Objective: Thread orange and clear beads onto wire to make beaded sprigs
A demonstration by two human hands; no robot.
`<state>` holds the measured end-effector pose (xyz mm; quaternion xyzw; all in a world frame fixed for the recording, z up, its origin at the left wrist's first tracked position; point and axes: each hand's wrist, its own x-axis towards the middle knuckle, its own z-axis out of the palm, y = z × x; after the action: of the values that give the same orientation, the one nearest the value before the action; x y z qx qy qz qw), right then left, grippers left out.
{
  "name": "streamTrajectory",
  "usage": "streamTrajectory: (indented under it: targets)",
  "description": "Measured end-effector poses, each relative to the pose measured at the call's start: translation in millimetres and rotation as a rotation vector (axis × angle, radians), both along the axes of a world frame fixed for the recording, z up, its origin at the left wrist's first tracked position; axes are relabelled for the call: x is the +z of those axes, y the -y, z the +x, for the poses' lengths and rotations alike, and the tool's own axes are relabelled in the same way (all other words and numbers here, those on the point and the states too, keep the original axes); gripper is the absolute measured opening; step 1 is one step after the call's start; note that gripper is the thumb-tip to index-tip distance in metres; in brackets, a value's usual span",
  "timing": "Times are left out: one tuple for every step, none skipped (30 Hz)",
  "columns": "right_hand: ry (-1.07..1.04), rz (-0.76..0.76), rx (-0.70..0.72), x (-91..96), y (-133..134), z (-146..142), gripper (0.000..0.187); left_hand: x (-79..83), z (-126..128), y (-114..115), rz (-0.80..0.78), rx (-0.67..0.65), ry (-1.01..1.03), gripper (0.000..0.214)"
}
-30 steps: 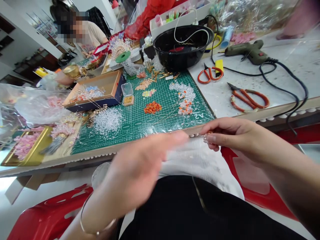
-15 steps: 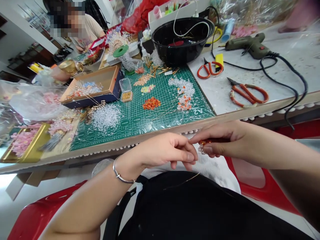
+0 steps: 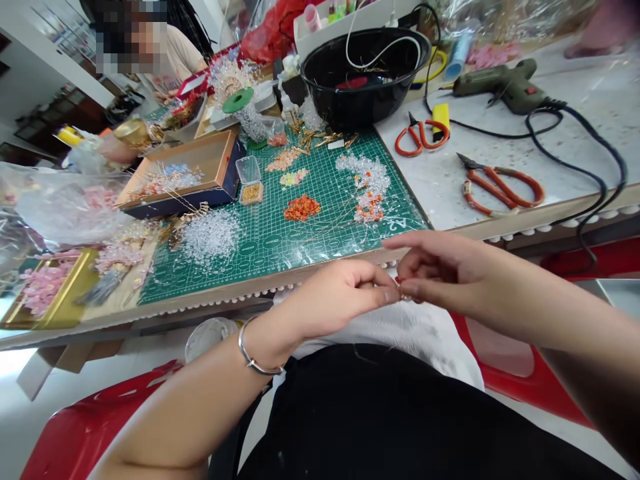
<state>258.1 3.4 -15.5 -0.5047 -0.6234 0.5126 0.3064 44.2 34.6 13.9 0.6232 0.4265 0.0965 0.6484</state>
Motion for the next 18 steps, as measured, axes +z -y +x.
streamTrajectory:
  targets:
    - [-0.099,-0.033,-0.06,-2.0,0,0,0.046,-2.9,1,1,-0.002,0.075,0.064,0.019]
    - [-0.198,-0.076,-0.097,-4.1,1,0,0.044,-6.0,2,3,-0.005,0.148,0.127,0.018]
    - [-0.285,-0.141,-0.101,-6.2,2,-1,0.039,-9.0,3,5,-0.013,0.205,0.185,0.018]
    - [-0.356,-0.223,-0.075,-8.0,3,-2,0.033,-11.6,3,6,-0.021,0.243,0.234,0.018]
    - [-0.417,-0.313,-0.034,-9.6,5,-3,0.028,-13.7,4,8,-0.028,0.262,0.272,0.019]
    - [-0.47,-0.402,0.007,-10.8,7,-5,0.025,-15.2,4,9,-0.032,0.269,0.298,0.019]
    - [-0.515,-0.479,0.035,-11.4,8,-6,0.024,-15.9,5,10,-0.034,0.264,0.313,0.019]
    - [-0.551,-0.531,0.041,-11.5,10,-8,0.024,-15.9,4,11,-0.027,0.258,0.311,0.019]
    - [-0.578,-0.56,0.028,-11.3,11,-10,0.025,-15.3,4,12,-0.008,0.255,0.292,0.018]
    - [-0.599,-0.574,0.006,-10.8,13,-12,0.026,-14.3,3,12,0.019,0.25,0.258,0.018]
    - [-0.618,-0.587,-0.016,-10.4,14,-14,0.026,-13.0,2,11,0.048,0.242,0.218,0.018]
    - [-0.631,-0.592,-0.038,-10.1,15,-16,0.027,-11.6,1,11,0.079,0.229,0.177,0.018]
    - [-0.639,-0.589,-0.058,-10.3,16,-17,0.028,-10.2,0,10,0.106,0.21,0.136,0.018]
    - [-0.641,-0.583,-0.077,-10.8,18,-18,0.029,-9.0,-1,10,0.127,0.193,0.1,0.018]
    - [-0.636,-0.573,-0.092,-11.9,19,-19,0.03,-7.9,-2,9,0.14,0.174,0.071,0.017]
    - [-0.625,-0.559,-0.102,-13.2,20,-19,0.03,-6.8,-2,8,0.144,0.16,0.054,0.017]
    - [-0.609,-0.544,-0.108,-14.7,21,-19,0.029,-5.7,-3,7,0.136,0.148,0.05,0.016]
    - [-0.592,-0.528,-0.11,-16.3,22,-19,0.028,-4.6,-3,7,0.122,0.138,0.052,0.014]
